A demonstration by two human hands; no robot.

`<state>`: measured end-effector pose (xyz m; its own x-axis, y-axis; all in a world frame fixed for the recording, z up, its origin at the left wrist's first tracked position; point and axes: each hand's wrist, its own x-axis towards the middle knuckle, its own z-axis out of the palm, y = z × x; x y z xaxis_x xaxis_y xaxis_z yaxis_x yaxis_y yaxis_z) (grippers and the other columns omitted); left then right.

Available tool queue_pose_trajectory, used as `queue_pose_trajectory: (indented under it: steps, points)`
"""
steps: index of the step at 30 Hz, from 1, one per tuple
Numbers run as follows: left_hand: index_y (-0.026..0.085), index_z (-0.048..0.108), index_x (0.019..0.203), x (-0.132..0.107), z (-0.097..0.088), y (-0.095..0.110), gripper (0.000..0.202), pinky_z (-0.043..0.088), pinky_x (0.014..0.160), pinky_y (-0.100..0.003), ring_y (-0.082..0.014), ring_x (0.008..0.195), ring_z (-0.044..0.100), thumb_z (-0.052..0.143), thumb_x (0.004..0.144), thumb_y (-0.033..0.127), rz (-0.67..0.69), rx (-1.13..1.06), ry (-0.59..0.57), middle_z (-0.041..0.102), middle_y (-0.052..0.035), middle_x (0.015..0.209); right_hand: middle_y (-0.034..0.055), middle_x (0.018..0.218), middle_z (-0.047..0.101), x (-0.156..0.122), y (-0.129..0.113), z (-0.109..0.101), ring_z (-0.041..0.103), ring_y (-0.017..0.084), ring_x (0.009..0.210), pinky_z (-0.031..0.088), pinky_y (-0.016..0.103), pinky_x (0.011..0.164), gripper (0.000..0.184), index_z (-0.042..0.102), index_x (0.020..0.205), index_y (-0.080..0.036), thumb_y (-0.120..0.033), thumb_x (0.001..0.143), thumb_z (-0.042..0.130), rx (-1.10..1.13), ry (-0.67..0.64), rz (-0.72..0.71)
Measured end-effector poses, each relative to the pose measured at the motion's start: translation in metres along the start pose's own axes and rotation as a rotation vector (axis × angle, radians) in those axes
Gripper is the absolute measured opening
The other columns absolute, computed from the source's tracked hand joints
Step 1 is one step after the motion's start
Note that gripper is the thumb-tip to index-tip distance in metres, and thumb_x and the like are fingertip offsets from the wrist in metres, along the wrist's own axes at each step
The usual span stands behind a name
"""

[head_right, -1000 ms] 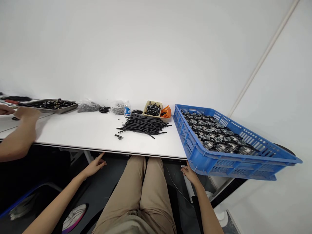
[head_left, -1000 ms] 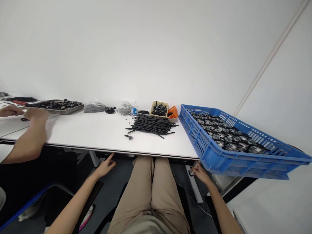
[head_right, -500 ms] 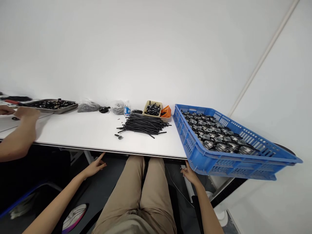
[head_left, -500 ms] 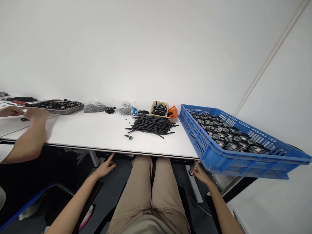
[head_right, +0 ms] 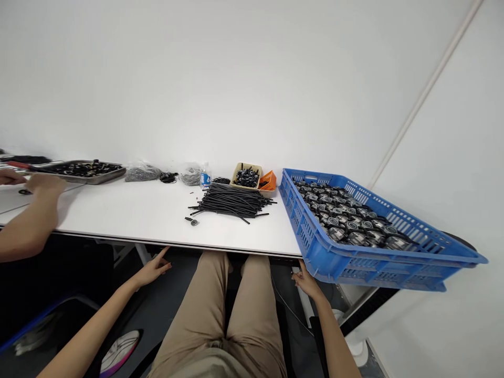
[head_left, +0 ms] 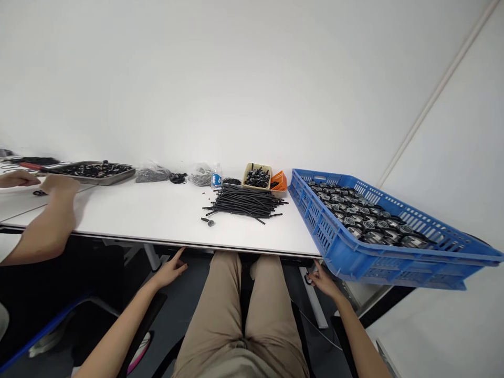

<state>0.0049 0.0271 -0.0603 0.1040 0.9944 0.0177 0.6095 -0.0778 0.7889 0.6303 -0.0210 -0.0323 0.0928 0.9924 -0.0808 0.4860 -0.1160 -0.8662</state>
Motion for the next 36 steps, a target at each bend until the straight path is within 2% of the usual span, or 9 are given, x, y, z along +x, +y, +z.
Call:
queue_pose_trajectory:
  steps: [7, 12, 21, 25, 36]
  points:
    - [0.01, 0.008, 0.155, -0.001, 0.0, 0.003, 0.095, 0.049, 0.075, -0.034, -0.0226, 0.072, 0.067, 0.048, 0.082, 0.056, -0.004, 0.03, -0.016, 0.069, -0.0036, 0.085, -0.0005, 0.072, 0.069, 0.001, 0.003, -0.001, 0.067, 0.02, 0.063, 0.055, 0.036, 0.074, 0.084, 0.021, 0.153, -0.012, -0.031, 0.077, 0.051, -0.025, 0.001, 0.003]
    - [0.011, 0.008, 0.155, 0.0, 0.001, -0.001, 0.094, 0.049, 0.076, -0.034, -0.0226, 0.072, 0.067, 0.047, 0.083, 0.056, 0.004, 0.029, -0.014, 0.07, -0.0031, 0.085, -0.003, 0.071, 0.067, 0.003, 0.008, 0.0, 0.068, 0.019, 0.067, 0.055, 0.034, 0.073, 0.084, 0.019, 0.155, -0.016, -0.033, 0.078, 0.049, -0.038, -0.004, -0.012]
    - [0.012, 0.006, 0.156, 0.001, 0.0, -0.003, 0.095, 0.049, 0.076, -0.034, -0.0227, 0.072, 0.067, 0.048, 0.083, 0.057, -0.011, 0.023, -0.025, 0.07, -0.004, 0.088, 0.0001, 0.074, 0.067, 0.006, 0.016, -0.001, 0.069, 0.021, 0.073, 0.055, 0.035, 0.074, 0.087, 0.016, 0.155, -0.011, -0.035, 0.078, 0.05, -0.018, -0.027, -0.021]
    - [0.01, 0.005, 0.155, 0.001, 0.0, -0.003, 0.096, 0.049, 0.076, -0.034, -0.023, 0.072, 0.067, 0.048, 0.082, 0.056, -0.002, 0.023, -0.025, 0.07, -0.0039, 0.087, -0.0007, 0.074, 0.067, 0.007, 0.017, 0.0, 0.068, 0.019, 0.069, 0.054, 0.035, 0.074, 0.088, 0.012, 0.155, -0.011, -0.035, 0.079, 0.049, -0.019, -0.014, -0.014]
    - [0.011, 0.007, 0.155, 0.001, 0.0, -0.003, 0.096, 0.049, 0.076, -0.034, -0.0227, 0.071, 0.066, 0.047, 0.082, 0.058, 0.0, 0.025, -0.025, 0.068, -0.003, 0.085, -0.0014, 0.071, 0.066, 0.005, 0.011, 0.0, 0.067, 0.02, 0.066, 0.055, 0.034, 0.071, 0.086, 0.018, 0.154, -0.012, -0.034, 0.078, 0.05, -0.016, -0.011, -0.012]
